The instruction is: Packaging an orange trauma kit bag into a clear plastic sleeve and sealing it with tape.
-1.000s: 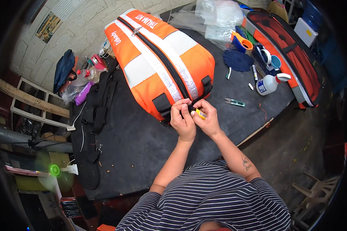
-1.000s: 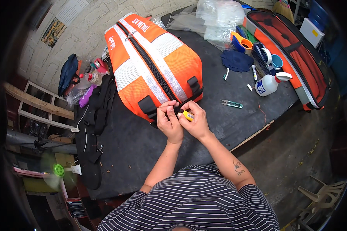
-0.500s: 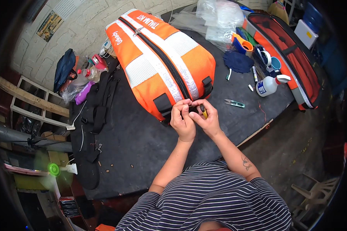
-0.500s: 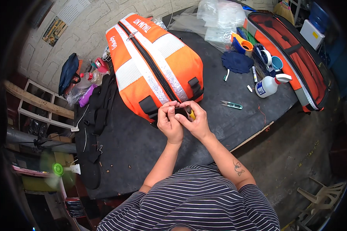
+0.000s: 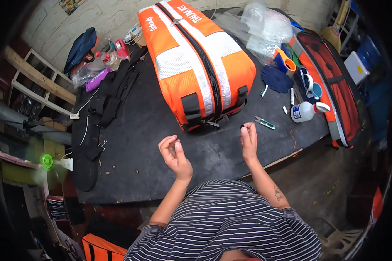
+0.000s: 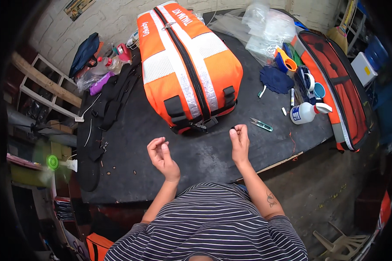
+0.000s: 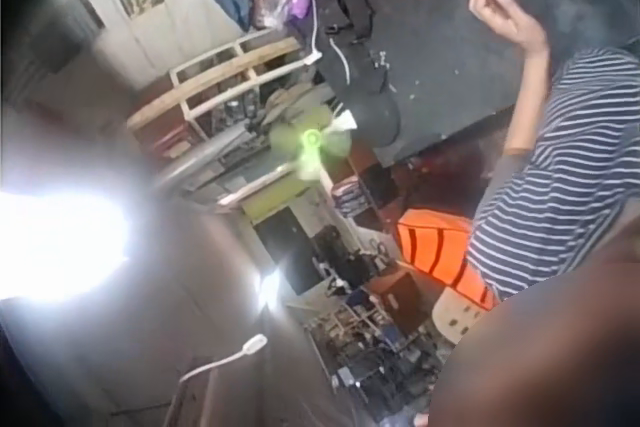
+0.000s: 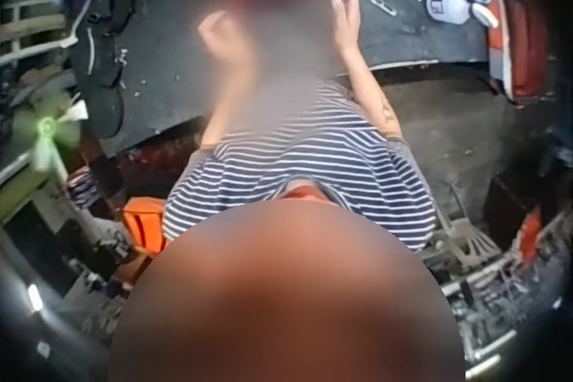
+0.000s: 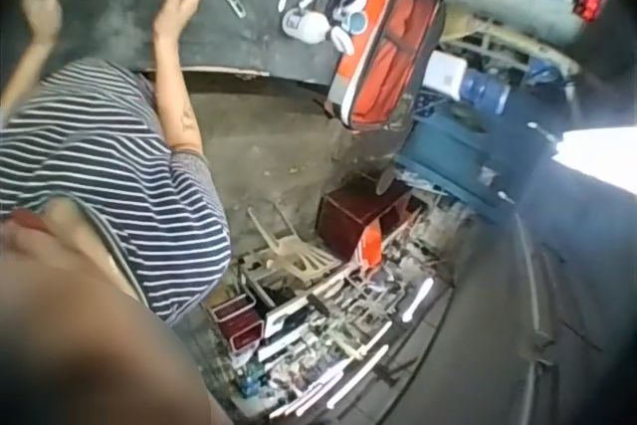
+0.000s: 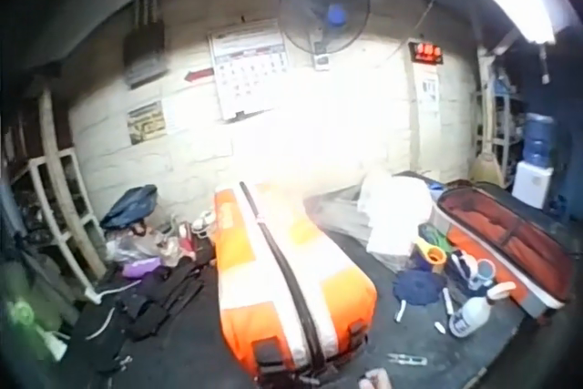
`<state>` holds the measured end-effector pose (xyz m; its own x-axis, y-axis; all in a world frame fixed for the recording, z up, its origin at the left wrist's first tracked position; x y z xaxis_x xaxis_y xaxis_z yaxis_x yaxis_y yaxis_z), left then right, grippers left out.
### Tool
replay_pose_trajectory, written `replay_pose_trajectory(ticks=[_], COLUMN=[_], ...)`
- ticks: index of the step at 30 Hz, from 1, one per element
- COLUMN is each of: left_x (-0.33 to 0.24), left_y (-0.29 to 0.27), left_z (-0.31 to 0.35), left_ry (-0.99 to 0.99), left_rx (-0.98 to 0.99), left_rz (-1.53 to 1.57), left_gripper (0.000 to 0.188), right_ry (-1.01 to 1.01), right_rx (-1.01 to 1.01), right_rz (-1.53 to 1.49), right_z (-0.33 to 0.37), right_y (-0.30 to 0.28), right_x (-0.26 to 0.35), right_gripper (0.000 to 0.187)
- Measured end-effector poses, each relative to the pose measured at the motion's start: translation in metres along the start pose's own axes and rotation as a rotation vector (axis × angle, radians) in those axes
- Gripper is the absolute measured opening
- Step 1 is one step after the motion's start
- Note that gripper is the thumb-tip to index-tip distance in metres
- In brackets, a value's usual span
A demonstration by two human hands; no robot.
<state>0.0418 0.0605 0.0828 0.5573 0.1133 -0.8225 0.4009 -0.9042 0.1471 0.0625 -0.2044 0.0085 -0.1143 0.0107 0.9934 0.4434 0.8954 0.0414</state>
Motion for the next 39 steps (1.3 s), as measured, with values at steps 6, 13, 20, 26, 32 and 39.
replay_pose_trajectory(ticks=[6, 13, 20, 26, 32, 39], left_x=[0.001, 0.013, 0.031, 0.022, 0.052, 0.034], left_y=[-0.006, -0.034, -0.045, -0.015, -0.036, 0.004], left_z=[0.012, 0.001, -0.012, -0.027, -0.038, -0.036], left_ry=[-0.041, -0.08, -0.158, -0.05, -0.129, 0.057], left_rx=[-0.023, -0.138, -0.113, 0.086, 0.054, 0.23], left_rz=[-0.175, -0.164, -0.3, -0.414, -0.337, -0.284], left_gripper=[0.019, 0.022, 0.024, 0.031, 0.026, 0.037], right_ry=[-0.274, -0.204, -0.433, -0.447, -0.457, -0.731], right_rx=[0.06, 0.164, 0.269, 0.198, 0.002, 0.193], right_rz=[0.455, 0.573, 0.339, 0.571, 0.453, 0.667], right_z=[-0.009, -0.024, -0.003, -0.007, 0.006, 0.041], right_y=[0.033, 0.034, 0.048, 0.054, 0.035, 0.112], right_x=[0.065, 0.047, 0.083, 0.054, 0.059, 0.092], right_gripper=[0.025, 0.026, 0.046, 0.022, 0.028, 0.031])
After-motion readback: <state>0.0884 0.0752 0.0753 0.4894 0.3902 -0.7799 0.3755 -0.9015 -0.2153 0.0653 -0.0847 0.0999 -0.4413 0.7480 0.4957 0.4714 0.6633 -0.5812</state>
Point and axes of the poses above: each hand's wrist, its own z-axis away from the middle knuckle, its own y-axis out of the palm, x = y × z, the point moved 8 cm from there along -z, towards the middle knuckle, and after that the axes turned 2 degrees about -x, right-handed, at the moved point
